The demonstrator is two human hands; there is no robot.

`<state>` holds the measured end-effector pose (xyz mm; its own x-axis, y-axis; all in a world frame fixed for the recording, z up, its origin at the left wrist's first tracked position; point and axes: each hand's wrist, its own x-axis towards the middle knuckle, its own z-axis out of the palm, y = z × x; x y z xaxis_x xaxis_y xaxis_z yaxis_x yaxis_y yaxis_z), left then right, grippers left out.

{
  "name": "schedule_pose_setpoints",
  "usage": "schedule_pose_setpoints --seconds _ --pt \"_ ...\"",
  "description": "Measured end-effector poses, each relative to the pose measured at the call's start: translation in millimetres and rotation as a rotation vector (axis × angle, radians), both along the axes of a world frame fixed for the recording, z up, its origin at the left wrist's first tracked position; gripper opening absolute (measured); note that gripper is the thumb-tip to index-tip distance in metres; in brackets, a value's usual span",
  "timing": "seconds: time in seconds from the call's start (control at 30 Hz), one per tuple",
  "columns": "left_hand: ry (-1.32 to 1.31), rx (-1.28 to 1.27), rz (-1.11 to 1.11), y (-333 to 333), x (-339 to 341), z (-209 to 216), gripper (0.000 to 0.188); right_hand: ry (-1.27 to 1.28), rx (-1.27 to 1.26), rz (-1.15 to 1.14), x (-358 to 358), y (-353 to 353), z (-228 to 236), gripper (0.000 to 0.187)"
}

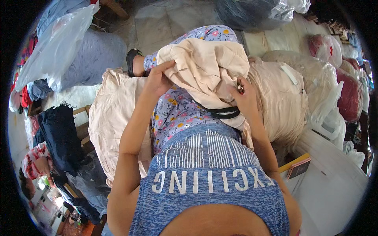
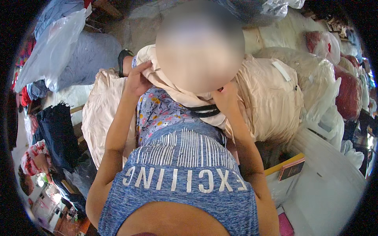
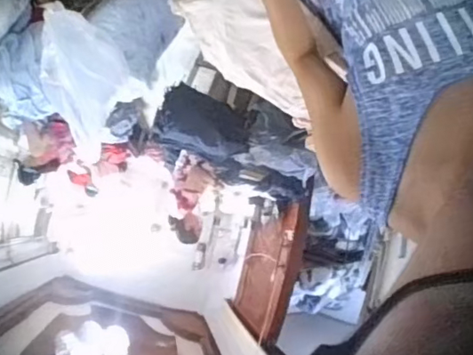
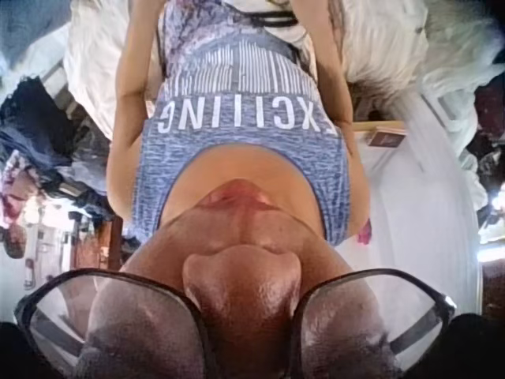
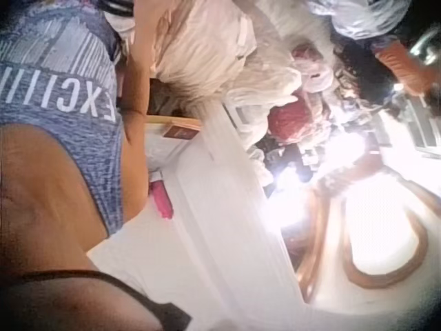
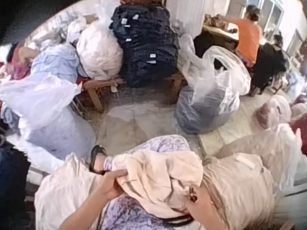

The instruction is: The person threads a plastic fastener through a tag and a garment by hand, then uses a tagging tool to secure the tag to the fabric.

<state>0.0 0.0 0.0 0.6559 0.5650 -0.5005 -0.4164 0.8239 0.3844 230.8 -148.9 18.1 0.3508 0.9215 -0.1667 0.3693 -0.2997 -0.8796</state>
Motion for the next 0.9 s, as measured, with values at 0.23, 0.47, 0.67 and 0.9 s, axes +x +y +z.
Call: schedule_pose_setpoints --seconds 0.23,0.47,0.67,0.9 --pt "-0.659 0.014 -0.021 2 26 72 0.033 0.808 -0.036 -0.128 -19 25 58 0.038" --pt "-0.140 0.615 0.009 19 14 117 0.036 1.111 0.231 0.278 -46 51 151 0.051" --pt "-0.126 0.897 0.020 27 19 166 0.039 1.110 0.515 0.397 -43 40 198 0.023" --pt "-0.240 1.103 -0.011 34 37 216 0.043 1.097 0.717 0.011 25 18 209 0.015"
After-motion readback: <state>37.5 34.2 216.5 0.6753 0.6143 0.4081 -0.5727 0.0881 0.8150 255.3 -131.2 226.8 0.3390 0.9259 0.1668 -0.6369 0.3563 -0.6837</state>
